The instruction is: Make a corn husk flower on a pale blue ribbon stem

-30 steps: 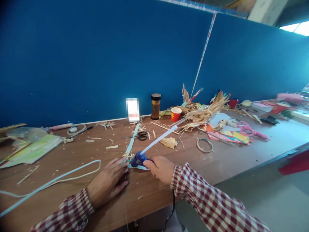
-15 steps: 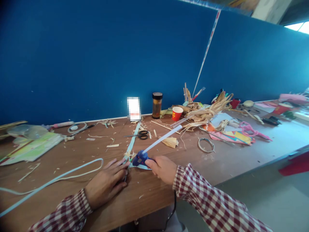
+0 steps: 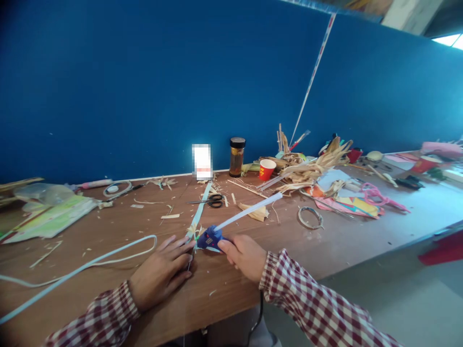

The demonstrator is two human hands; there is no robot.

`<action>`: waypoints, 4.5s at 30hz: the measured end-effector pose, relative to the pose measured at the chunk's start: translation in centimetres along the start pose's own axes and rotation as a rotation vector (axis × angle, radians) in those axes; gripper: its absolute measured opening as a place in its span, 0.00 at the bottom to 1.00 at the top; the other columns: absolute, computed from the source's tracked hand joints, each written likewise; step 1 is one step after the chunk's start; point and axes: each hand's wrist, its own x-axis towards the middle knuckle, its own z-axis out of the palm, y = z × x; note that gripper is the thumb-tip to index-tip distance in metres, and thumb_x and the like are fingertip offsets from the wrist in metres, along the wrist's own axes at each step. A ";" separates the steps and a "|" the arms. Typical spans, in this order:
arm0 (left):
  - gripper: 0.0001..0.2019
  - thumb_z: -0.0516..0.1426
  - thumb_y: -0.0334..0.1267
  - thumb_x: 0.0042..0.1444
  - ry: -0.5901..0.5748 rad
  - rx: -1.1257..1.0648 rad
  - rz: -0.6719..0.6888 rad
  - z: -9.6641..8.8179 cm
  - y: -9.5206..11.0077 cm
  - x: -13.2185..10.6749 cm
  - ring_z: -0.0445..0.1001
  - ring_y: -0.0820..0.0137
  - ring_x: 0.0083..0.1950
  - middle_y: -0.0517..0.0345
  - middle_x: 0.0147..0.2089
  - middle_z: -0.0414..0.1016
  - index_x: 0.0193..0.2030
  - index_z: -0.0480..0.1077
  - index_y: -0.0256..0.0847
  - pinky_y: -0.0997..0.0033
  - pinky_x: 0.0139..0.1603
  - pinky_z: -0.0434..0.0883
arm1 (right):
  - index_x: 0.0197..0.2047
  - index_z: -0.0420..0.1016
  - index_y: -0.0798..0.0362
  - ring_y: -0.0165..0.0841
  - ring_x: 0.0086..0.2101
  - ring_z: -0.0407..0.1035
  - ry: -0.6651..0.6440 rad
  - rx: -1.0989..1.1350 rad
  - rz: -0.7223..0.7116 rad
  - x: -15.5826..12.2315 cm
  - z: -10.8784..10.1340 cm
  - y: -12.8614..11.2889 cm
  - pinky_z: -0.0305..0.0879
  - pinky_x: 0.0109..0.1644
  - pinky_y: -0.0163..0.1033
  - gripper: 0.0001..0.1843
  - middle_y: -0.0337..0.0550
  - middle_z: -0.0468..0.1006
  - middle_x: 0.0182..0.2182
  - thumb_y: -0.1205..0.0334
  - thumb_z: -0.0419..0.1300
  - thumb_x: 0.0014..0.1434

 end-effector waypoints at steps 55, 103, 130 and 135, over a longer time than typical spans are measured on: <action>0.07 0.53 0.39 0.55 -0.006 0.009 0.008 0.1 0.0 0.1 0.58 0.59 0.61 0.52 0.57 0.67 0.38 0.69 0.42 0.48 0.60 0.50 | 0.21 0.62 0.54 0.26 0.18 0.62 0.045 -0.097 -0.020 0.4 0.0 0.6 0.56 0.26 0.32 0.25 0.37 0.65 0.15 0.50 0.40 0.63; 0.08 0.51 0.43 0.56 0.042 0.081 0.099 1.2 -1.6 -0.2 0.58 0.63 0.61 0.57 0.57 0.67 0.39 0.68 0.46 0.53 0.61 0.51 | 0.51 0.63 0.54 0.41 0.38 0.68 0.724 -0.949 0.586 -8.1 -9.0 16.4 0.60 0.37 0.40 0.16 0.51 0.73 0.38 0.59 0.48 0.60; 0.06 0.52 0.37 0.55 0.023 0.065 -0.010 0.5 0.2 -0.1 0.58 0.60 0.61 0.50 0.56 0.67 0.38 0.68 0.42 0.47 0.60 0.51 | 0.32 0.74 0.56 0.28 0.26 0.67 0.054 -0.171 0.019 10.1 3.3 0.7 0.55 0.27 0.31 0.15 0.40 0.76 0.25 0.51 0.59 0.49; 0.06 0.52 0.37 0.55 0.055 0.073 -0.003 0.9 0.1 -0.2 0.58 0.61 0.61 0.50 0.56 0.68 0.38 0.68 0.42 0.47 0.60 0.50 | 0.37 0.68 0.56 0.28 0.26 0.68 0.058 -0.083 -0.021 11.1 4.1 0.6 0.57 0.29 0.30 0.16 0.38 0.75 0.26 0.57 0.62 0.45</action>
